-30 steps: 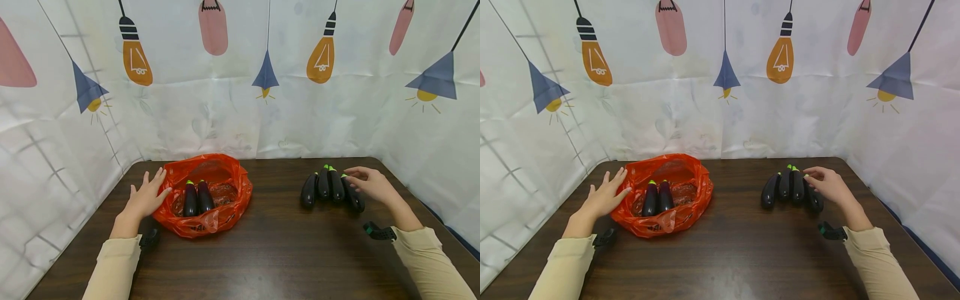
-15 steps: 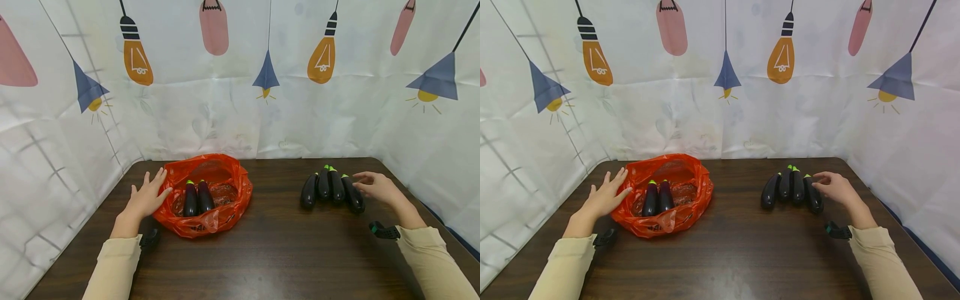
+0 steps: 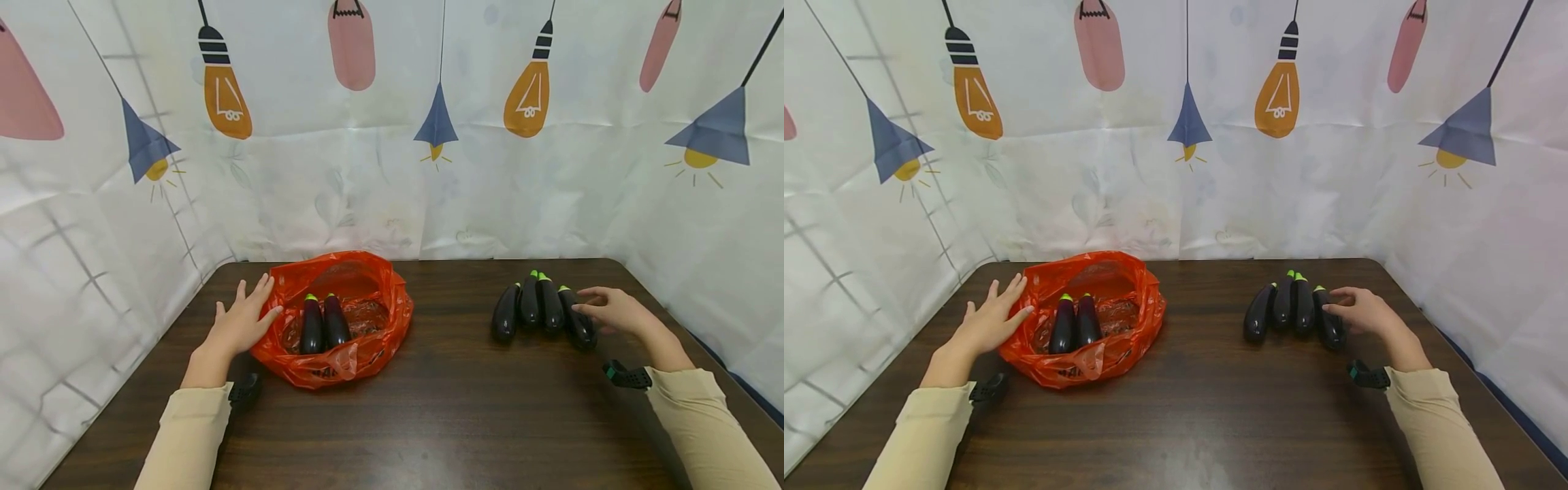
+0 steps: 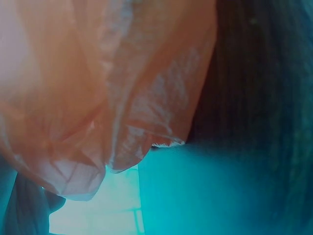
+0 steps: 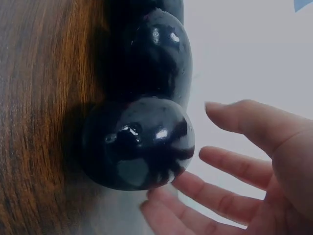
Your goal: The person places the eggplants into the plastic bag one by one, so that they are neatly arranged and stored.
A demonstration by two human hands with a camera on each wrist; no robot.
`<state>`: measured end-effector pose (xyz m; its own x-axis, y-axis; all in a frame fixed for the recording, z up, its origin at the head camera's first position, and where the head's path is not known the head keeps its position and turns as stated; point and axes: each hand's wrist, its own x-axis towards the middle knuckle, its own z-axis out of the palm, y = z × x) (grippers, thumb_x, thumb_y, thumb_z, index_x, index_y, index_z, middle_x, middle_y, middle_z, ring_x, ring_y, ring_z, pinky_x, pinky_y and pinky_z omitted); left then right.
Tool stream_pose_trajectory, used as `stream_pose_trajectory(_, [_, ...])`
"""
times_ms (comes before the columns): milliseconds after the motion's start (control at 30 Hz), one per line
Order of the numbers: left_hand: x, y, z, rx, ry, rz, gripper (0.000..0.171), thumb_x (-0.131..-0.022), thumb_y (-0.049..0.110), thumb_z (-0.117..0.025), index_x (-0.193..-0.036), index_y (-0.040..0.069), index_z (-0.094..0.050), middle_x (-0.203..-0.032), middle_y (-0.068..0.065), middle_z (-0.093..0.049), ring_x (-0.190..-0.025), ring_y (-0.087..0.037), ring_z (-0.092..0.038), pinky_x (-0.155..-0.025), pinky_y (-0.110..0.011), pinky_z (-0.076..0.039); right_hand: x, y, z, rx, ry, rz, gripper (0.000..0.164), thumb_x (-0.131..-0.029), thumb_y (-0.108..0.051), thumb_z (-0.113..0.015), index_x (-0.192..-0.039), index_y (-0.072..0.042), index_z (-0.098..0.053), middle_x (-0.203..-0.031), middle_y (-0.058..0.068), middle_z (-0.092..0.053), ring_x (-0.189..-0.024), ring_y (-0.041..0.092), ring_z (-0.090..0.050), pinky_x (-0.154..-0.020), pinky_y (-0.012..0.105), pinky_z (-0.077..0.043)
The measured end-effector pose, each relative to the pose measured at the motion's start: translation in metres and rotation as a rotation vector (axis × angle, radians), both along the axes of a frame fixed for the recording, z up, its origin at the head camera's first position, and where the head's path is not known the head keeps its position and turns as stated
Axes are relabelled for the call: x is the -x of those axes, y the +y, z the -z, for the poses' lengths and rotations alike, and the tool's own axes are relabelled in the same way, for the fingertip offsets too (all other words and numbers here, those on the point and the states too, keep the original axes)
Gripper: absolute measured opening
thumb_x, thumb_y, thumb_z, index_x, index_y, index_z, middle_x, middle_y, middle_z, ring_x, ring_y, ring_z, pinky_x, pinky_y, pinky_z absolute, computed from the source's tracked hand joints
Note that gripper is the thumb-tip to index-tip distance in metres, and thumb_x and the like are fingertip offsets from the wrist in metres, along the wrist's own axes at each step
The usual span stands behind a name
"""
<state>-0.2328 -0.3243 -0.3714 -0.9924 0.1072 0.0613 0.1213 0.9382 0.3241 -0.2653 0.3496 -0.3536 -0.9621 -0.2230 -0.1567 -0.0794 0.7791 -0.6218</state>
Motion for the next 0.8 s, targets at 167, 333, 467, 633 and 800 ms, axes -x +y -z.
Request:
stream_pose_trajectory(167, [-0.0003,-0.001,-0.0001,0.0,-0.003,-0.002,0.079,-0.106,0.042,-0.052,-0.163,0.002,-0.014,-0.168,-0.024,-0.007,-0.149,-0.057,0.004,-0.102,-0.086,0.006,0.0029,0.001,0.004,0.001,-0.058,-0.019,0.07,-0.106,-0.031,-0.059,-0.148,0.018,-0.032,-0.139,0.047,-0.042,-0.114,0.053,-0.06,-0.078,0.049,-0.061])
stream_pose_trajectory(333, [0.0,-0.0005,-0.0008,0.001,0.002,0.0,0.08,-0.106,0.044,-0.051,-0.163,0.003,-0.014,-0.168,-0.024,-0.008,-0.149,-0.057,0.004,-0.102,-0.086,0.005,0.0033,0.001,0.005,-0.004,-0.063,-0.02,0.07,-0.105,-0.029,-0.061,-0.147,0.019,-0.031,-0.141,0.049,-0.04,-0.118,0.058,-0.056,-0.076,0.049,-0.062])
stream_pose_trajectory(467, [0.0001,0.0002,-0.0011,0.004,0.001,0.0,0.079,-0.106,0.043,-0.051,-0.163,0.002,-0.014,-0.168,-0.024,-0.007,-0.149,-0.057,0.004,-0.102,-0.086,0.005,0.0029,0.0003,0.0048,-0.012,-0.06,-0.022,0.069,-0.105,-0.028,-0.061,-0.146,0.019,-0.031,-0.139,0.049,-0.041,-0.117,0.058,-0.056,-0.074,0.048,-0.062])
stream_pose_trajectory(633, [0.0003,0.0011,-0.0014,-0.003,-0.004,0.0,0.079,-0.106,0.042,-0.052,-0.163,0.002,-0.014,-0.168,-0.023,-0.006,-0.149,-0.056,0.005,-0.102,-0.085,0.006,0.0021,-0.0001,0.0045,-0.02,-0.057,-0.015,0.07,-0.104,-0.028,-0.062,-0.146,0.019,-0.032,-0.134,0.05,-0.044,-0.111,0.055,-0.06,-0.073,0.047,-0.062])
stream_pose_trajectory(800, [0.0006,0.0007,-0.001,-0.006,-0.01,0.002,0.079,-0.106,0.042,-0.052,-0.163,0.002,-0.013,-0.168,-0.023,-0.005,-0.149,-0.056,0.005,-0.102,-0.085,0.006,0.0014,-0.0007,0.0047,-0.016,-0.061,0.001,0.07,-0.104,-0.028,-0.063,-0.146,0.018,-0.031,-0.131,0.05,-0.045,-0.098,0.045,-0.068,-0.071,0.046,-0.062])
